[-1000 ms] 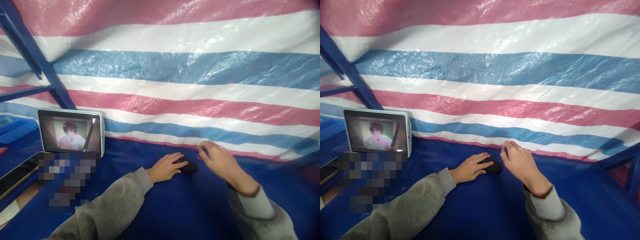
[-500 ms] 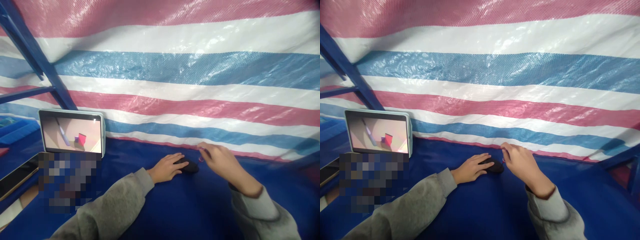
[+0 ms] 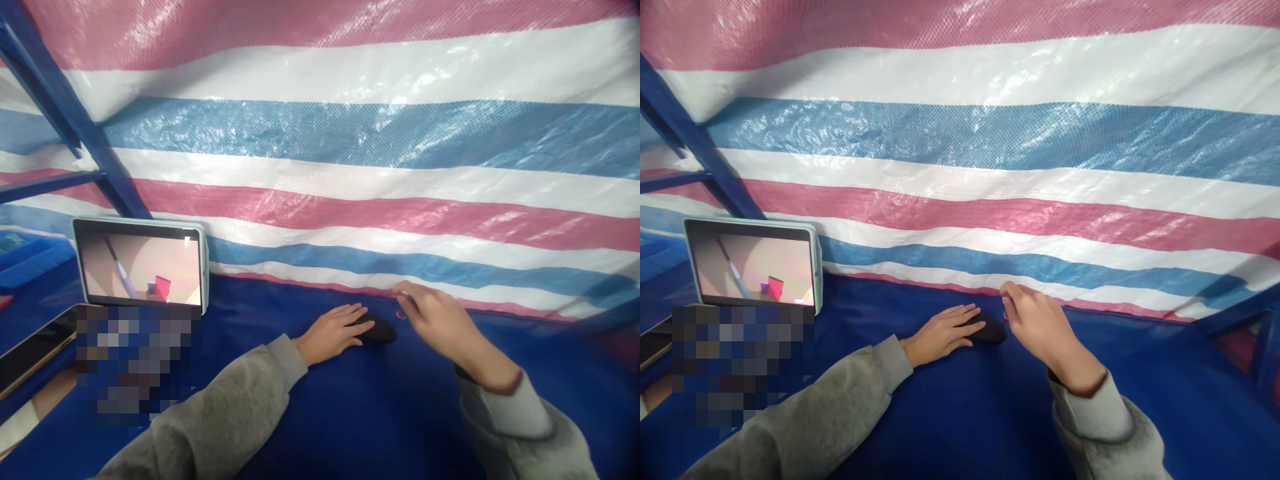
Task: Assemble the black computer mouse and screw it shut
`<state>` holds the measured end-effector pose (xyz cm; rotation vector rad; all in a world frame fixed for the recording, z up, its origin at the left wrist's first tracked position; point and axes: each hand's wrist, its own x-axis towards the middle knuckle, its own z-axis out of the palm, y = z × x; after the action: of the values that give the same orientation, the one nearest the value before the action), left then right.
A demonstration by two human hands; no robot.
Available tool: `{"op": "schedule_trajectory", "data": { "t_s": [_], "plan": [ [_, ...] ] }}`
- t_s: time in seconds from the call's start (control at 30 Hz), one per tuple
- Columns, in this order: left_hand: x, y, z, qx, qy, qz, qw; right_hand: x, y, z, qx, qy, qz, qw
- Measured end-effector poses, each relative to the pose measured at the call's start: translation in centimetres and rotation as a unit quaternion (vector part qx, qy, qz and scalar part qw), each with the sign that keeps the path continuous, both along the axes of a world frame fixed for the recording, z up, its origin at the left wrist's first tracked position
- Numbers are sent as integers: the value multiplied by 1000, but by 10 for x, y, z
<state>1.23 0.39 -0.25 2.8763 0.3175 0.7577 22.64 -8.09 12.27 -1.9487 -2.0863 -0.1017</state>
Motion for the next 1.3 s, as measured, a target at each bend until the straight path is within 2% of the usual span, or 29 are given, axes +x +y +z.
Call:
{"op": "schedule_trajectory", "data": {
  "t_s": [0.27, 0.47, 0.77, 0.97, 1.17, 1.3],
  "plan": [
    [0, -1, 1, 1, -2, 8, 1000, -5, 0, 5, -3, -9, -43, 999],
    [0, -1, -1, -6, -5, 13, 1000, -4, 1, 3, 21, 12, -18, 1000],
    [0, -1, -1, 8, -3, 9, 1000, -3, -1, 2, -11, -20, -38, 999],
    [0, -1, 1, 8, 3, -2, 1000, -2, -3, 6, -29, -17, -9, 999],
    [2, -3, 6, -7, 32, -8, 999, 4, -5, 6, -32, -34, -44, 998],
    [4, -6, 7, -18, 47, -8, 999, 5, -11, 9, -44, -18, -36, 998]
  ]
}}
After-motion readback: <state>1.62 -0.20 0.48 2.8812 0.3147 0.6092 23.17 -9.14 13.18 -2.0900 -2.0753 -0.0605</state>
